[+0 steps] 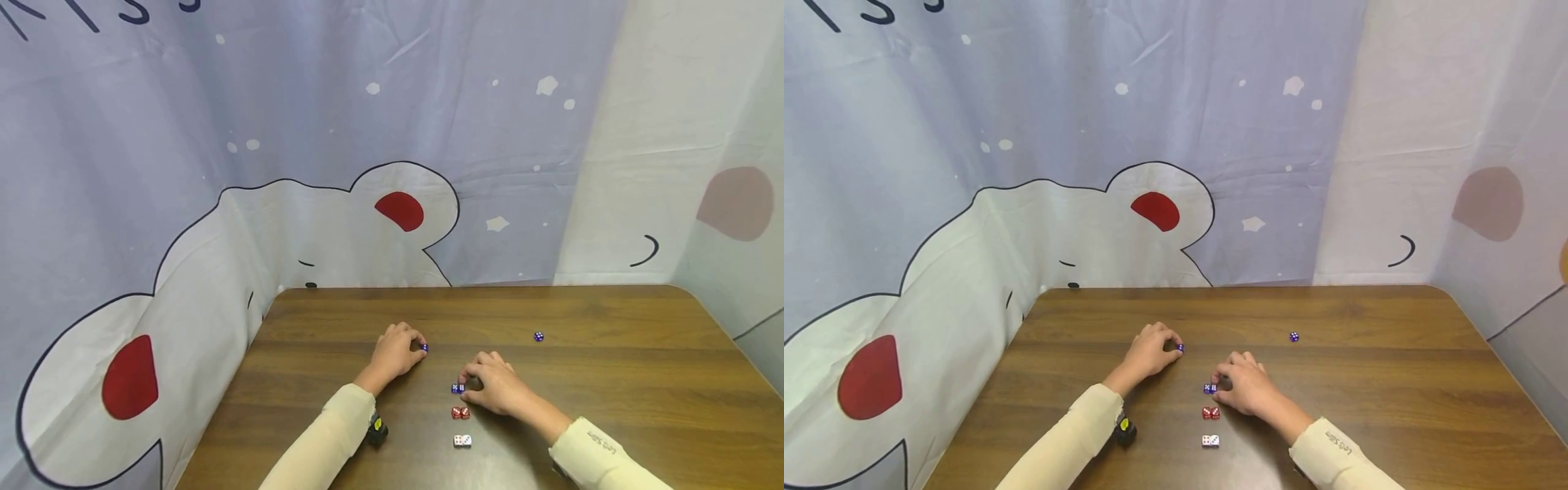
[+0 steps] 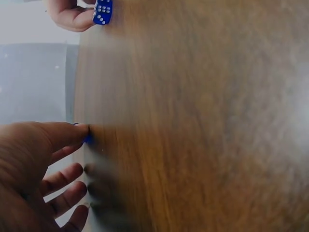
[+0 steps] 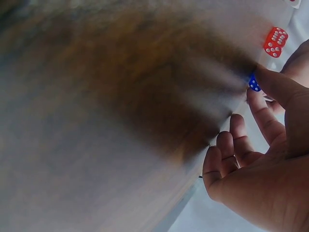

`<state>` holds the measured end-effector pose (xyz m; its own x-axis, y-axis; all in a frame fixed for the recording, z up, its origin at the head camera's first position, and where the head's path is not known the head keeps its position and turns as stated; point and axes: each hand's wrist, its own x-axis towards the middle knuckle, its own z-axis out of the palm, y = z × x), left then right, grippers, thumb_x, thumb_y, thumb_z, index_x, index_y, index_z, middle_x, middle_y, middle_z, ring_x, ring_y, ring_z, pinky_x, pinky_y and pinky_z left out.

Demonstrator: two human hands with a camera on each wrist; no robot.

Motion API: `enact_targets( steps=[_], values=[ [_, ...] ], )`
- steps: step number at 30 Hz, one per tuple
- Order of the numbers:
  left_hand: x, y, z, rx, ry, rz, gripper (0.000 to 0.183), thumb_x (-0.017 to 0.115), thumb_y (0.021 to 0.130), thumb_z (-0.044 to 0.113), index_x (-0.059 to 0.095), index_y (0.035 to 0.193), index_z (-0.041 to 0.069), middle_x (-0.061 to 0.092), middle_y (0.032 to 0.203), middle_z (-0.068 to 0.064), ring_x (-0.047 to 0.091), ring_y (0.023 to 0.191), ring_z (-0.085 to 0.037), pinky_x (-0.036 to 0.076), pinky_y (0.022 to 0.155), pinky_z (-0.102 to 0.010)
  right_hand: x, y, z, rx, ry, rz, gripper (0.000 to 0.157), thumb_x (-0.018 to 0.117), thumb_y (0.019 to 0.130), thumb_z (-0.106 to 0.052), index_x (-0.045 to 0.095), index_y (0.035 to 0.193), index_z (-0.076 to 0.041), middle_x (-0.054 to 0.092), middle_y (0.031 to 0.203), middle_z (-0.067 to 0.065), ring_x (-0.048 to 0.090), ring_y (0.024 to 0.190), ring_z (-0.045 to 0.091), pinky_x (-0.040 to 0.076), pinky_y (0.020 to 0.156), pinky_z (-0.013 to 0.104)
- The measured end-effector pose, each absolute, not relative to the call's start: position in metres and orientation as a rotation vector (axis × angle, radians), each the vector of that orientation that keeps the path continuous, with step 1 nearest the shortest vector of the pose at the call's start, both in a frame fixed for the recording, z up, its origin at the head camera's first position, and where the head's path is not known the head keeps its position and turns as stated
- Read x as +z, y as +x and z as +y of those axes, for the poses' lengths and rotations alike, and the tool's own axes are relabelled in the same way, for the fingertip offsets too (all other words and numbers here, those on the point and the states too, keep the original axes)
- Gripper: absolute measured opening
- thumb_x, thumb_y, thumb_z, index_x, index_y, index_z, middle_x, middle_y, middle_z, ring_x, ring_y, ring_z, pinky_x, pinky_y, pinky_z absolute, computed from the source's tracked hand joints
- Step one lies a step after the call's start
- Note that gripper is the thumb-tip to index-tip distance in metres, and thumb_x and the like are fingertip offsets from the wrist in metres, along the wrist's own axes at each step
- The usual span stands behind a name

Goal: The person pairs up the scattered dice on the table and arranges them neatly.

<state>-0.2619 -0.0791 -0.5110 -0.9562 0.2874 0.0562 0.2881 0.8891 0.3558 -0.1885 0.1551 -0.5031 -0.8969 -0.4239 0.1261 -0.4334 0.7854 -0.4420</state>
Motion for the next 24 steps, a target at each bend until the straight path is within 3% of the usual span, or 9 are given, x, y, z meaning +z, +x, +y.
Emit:
enact_targets(
  steps=[16,24],
  values=[
    [-0.511,-0.248,-0.066,-0.53,-0.551,-3.047,0.014,0.077,0.089,0.038,0.073,0.097,0.027,0.062,0.108,0.005,0.054,0.104,-0.018,0.044,0.084,-0.038,-0.502,-0.189,0.156,0.729,0.735,-2.947,0.022,0.087,0.076,-0.024,0.07,0.09,-0.024,0.055,0.095,-0.006,0.045,0.091,0.016,0.037,0.076,0.036],
    [-0.51,-0.241,-0.057,-0.499,-0.611,-3.033,0.015,0.077,0.089,0.04,0.073,0.097,0.028,0.062,0.107,0.006,0.054,0.101,-0.016,0.045,0.083,-0.037,-0.495,-0.192,0.162,0.768,0.72,-2.994,0.02,0.086,0.078,-0.028,0.071,0.092,-0.025,0.059,0.099,-0.006,0.049,0.095,0.019,0.041,0.079,0.042]
  ],
)
